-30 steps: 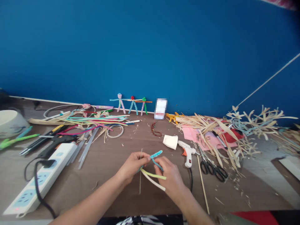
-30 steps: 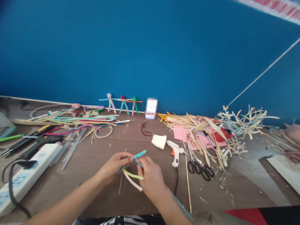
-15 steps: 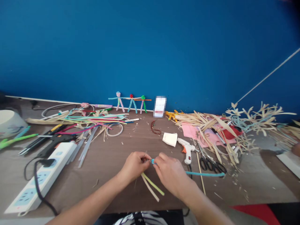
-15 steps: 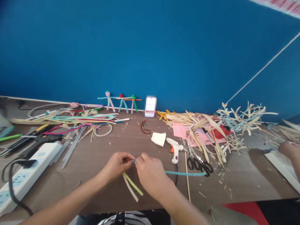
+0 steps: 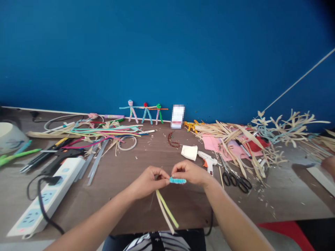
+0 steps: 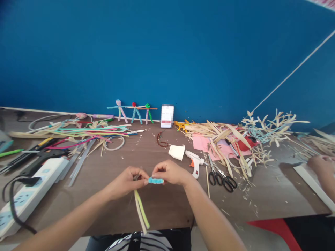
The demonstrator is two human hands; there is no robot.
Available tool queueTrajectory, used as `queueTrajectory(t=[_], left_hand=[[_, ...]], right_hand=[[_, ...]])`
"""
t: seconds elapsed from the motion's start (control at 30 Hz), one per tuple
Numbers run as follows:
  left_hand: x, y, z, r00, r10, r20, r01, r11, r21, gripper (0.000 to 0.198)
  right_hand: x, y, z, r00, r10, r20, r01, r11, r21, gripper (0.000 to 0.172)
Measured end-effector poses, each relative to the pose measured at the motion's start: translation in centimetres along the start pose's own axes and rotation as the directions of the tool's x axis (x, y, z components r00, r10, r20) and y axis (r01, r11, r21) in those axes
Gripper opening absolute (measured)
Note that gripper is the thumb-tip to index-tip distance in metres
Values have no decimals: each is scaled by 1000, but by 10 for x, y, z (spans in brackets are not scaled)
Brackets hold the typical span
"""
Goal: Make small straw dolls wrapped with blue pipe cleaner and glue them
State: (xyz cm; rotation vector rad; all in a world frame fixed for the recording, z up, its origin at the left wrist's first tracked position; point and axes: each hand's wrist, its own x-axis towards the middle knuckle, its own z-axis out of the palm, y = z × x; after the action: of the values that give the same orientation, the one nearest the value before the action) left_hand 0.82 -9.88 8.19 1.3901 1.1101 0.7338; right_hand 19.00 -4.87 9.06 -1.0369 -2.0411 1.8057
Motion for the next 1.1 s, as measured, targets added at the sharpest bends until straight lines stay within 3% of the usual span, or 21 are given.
queueTrajectory(t=[0.1,0.23,0.37,0.5,0.67,0.77,0.87,0.97,1.03,1.1], left_hand=[[4,-2,1,990,0,-140,-5,999,-32,17],[9,-8,6,956,1,-295,-10,1000,-28,20],[13,-17,7,941,44,-334,-25,998,61,24],[14,-24,4,913,205,-352,-77,935,346,18],[9,-19,4,905,335,-262,-78,737,671,15],[6,-14,5,919,351,-181,-86,626,775,14],[5,-10,5,935,340,-100,-110,547,830,13],[6,-7,1,952,304,-23,-153,542,826,12],[7,-5,-3,960,277,35,-200,595,778,11],[7,-2,-6,961,263,81,-241,664,708,9]], right_hand=[[2,8,12,988,-24,-153,31,998,46,11],[3,16,30,947,-65,-316,51,997,-52,19],[3,23,41,920,-111,-377,67,990,-128,16],[-2,18,45,923,-141,-358,13,942,-337,16],[-11,3,48,947,-129,-294,-107,736,-668,17],[-14,-6,49,963,-82,-258,-166,577,-800,21],[-15,-15,47,969,-86,-233,-165,480,-862,21],[-13,-22,36,965,-146,-218,-118,500,-858,18],[-8,-22,26,966,-180,-188,-44,599,-800,13],[-2,-17,15,969,-188,-163,36,754,-656,7]])
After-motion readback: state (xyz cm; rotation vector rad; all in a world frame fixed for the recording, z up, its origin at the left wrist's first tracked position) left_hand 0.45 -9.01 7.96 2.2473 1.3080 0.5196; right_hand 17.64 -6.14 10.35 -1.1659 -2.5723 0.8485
